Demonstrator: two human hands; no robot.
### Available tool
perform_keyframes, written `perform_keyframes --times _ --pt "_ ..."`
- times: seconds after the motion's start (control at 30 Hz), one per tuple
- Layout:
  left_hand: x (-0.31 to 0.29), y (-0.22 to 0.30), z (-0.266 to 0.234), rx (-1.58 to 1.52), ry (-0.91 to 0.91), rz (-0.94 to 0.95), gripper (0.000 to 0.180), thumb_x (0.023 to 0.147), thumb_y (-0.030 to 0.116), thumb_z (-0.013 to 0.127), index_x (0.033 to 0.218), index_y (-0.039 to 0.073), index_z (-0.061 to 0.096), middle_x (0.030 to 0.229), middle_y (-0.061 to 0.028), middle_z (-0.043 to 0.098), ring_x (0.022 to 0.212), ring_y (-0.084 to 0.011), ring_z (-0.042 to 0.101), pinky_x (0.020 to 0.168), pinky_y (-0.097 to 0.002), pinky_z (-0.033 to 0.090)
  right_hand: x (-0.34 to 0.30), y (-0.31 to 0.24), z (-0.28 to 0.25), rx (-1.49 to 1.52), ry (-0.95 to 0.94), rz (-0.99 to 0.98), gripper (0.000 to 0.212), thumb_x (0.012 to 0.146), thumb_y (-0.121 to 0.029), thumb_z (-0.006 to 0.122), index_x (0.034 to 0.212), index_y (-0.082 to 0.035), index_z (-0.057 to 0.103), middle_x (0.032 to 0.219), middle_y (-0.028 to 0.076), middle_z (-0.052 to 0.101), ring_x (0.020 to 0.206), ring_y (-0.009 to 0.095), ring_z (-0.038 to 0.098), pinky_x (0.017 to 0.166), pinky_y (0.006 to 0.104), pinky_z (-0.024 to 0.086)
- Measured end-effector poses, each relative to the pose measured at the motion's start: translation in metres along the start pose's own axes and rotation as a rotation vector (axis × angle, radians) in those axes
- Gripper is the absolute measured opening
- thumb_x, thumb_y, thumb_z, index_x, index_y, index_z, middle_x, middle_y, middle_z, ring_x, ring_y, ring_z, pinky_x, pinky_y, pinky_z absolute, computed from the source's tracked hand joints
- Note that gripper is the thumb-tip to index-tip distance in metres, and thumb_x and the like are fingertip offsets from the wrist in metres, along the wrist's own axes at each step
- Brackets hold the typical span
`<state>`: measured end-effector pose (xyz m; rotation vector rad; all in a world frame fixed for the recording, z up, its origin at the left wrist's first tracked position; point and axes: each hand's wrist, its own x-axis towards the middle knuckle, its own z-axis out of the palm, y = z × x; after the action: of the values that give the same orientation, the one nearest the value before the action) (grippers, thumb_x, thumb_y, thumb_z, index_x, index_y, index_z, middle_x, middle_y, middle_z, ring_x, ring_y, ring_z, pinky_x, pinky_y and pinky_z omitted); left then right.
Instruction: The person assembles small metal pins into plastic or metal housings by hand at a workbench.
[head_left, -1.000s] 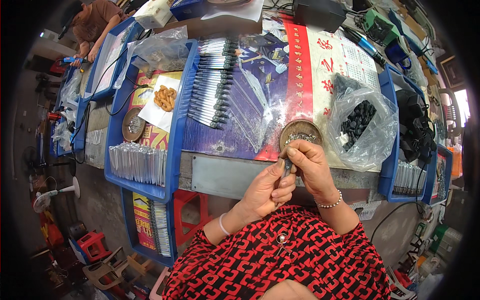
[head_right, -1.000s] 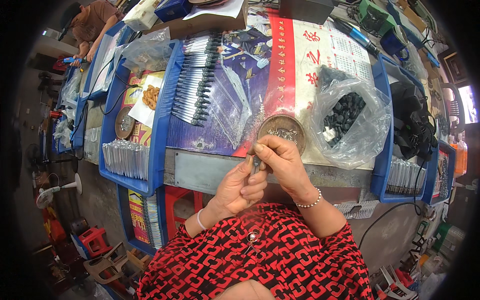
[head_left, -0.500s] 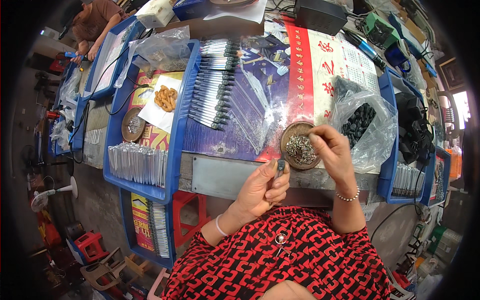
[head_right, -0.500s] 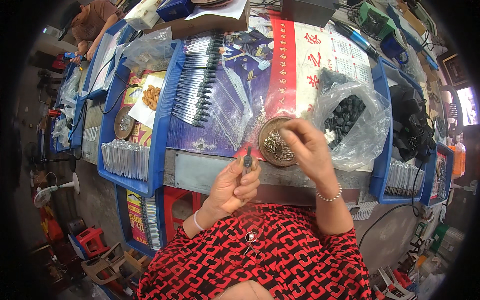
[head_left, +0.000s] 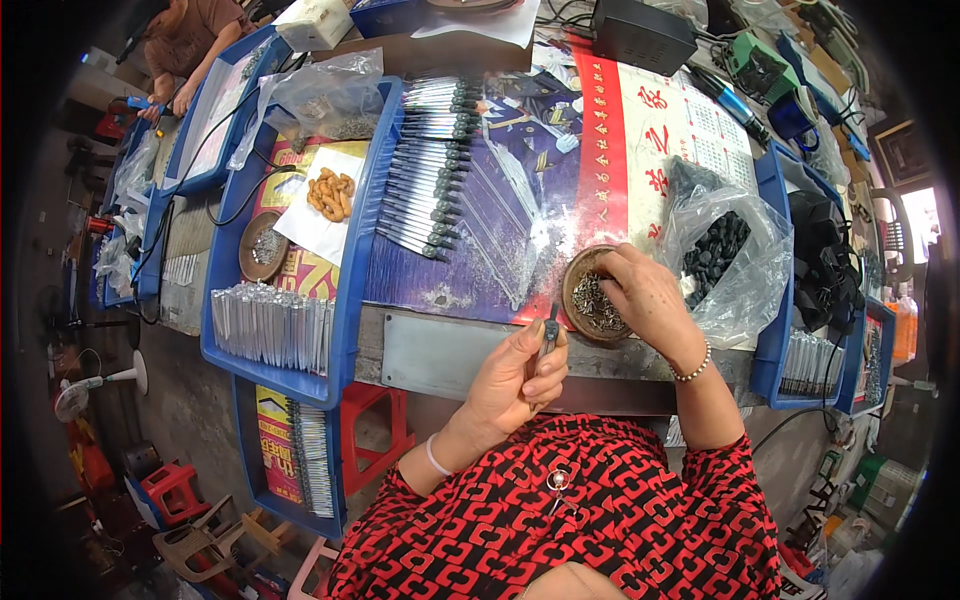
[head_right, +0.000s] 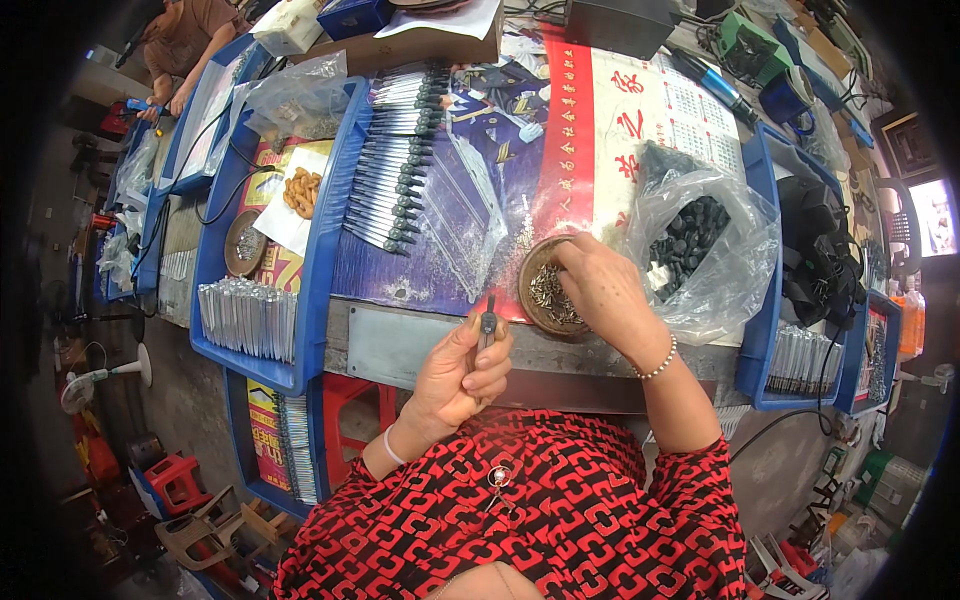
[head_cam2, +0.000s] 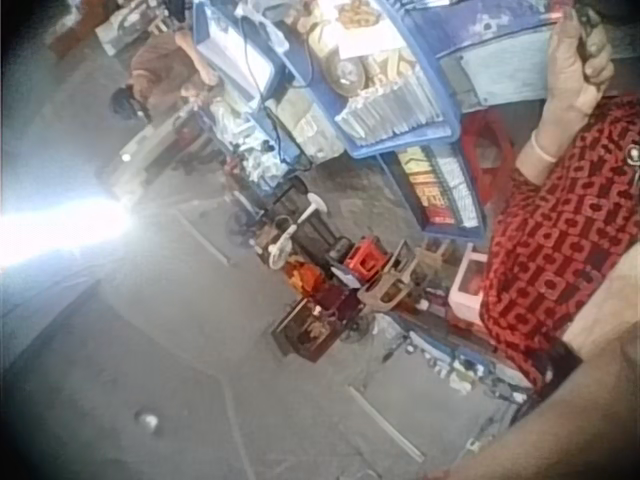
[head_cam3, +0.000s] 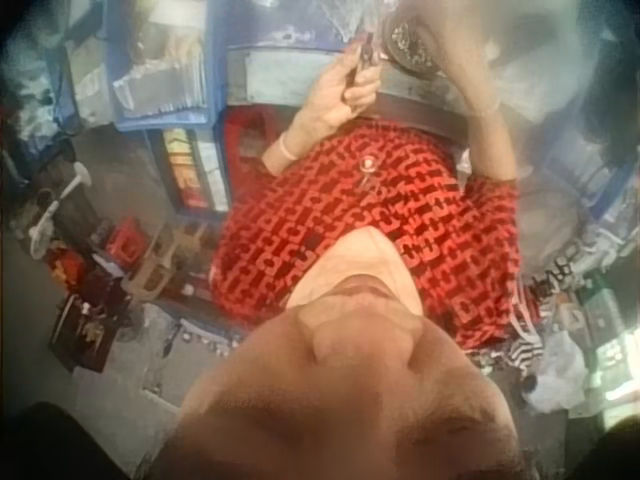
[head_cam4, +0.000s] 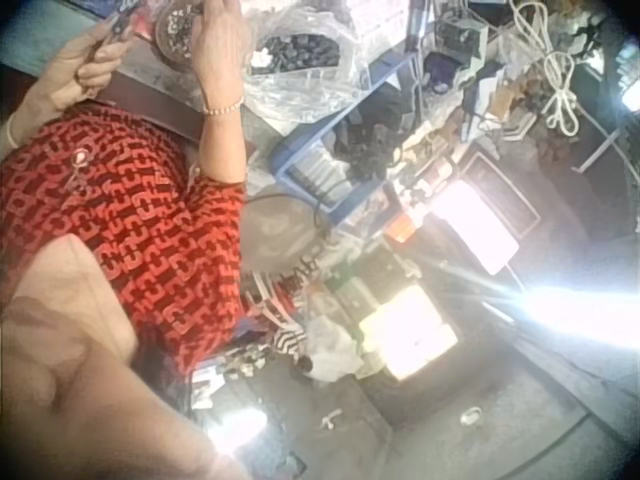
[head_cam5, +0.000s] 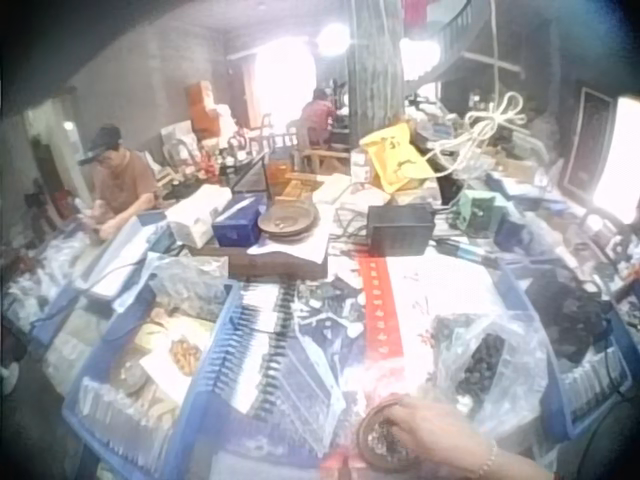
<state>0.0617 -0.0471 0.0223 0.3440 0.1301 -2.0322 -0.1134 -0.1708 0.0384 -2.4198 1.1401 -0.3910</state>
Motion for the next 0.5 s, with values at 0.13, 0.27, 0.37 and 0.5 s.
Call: perform_keyframes --times 0.13,0.27,0.37,0.5 --pt "-0.003 0.001 -0.004 0.011 0.004 0.009 0.029 0.093 0.033 0.047 0.097 0.005 0.053 0.065 0.0011 0.043 0.045 -0.0046 0.033 0.041 -0.0183 0.025 0.006 -0.006 0.002 -0.112 -0.107 0.002 0.013 0.075 -0.009 0.057 0.086 -0.002 0.052 0.087 0.014 0.055 0.078 0.033 0.057 0.067 0.0417 0.046" --pt "-0.002 0.001 -0.006 0.019 0.010 0.013 0.032 0.094 0.034 0.044 0.098 0.004 0.051 0.067 0.0015 0.041 0.043 -0.0043 0.030 0.039 -0.0183 0.024 0.008 -0.006 0.007 -0.169 -0.116 -0.030 0.013 0.075 -0.009 0.056 0.083 0.000 0.050 0.082 0.015 0.056 0.076 0.034 0.057 0.064 0.0427 0.046" --pt "-0.001 0.002 -0.007 0.012 0.019 0.004 0.031 0.094 0.034 0.044 0.098 0.004 0.051 0.067 0.0014 0.041 0.043 -0.0043 0.031 0.039 -0.0183 0.024 0.006 -0.002 0.011 -0.161 -0.081 -0.039 0.013 0.075 -0.008 0.055 0.084 0.000 0.050 0.080 0.015 0.056 0.075 0.034 0.057 0.062 0.0435 0.046" --pt "0.000 0.003 -0.009 0.002 -0.004 -0.010 0.029 0.094 0.033 0.044 0.098 0.004 0.051 0.067 0.0010 0.041 0.044 -0.0042 0.031 0.039 -0.0185 0.025 0.003 -0.001 0.010 -0.122 -0.101 0.020 0.011 0.076 -0.008 0.055 0.083 0.000 0.050 0.080 0.015 0.055 0.073 0.035 0.057 0.063 0.0436 0.046"
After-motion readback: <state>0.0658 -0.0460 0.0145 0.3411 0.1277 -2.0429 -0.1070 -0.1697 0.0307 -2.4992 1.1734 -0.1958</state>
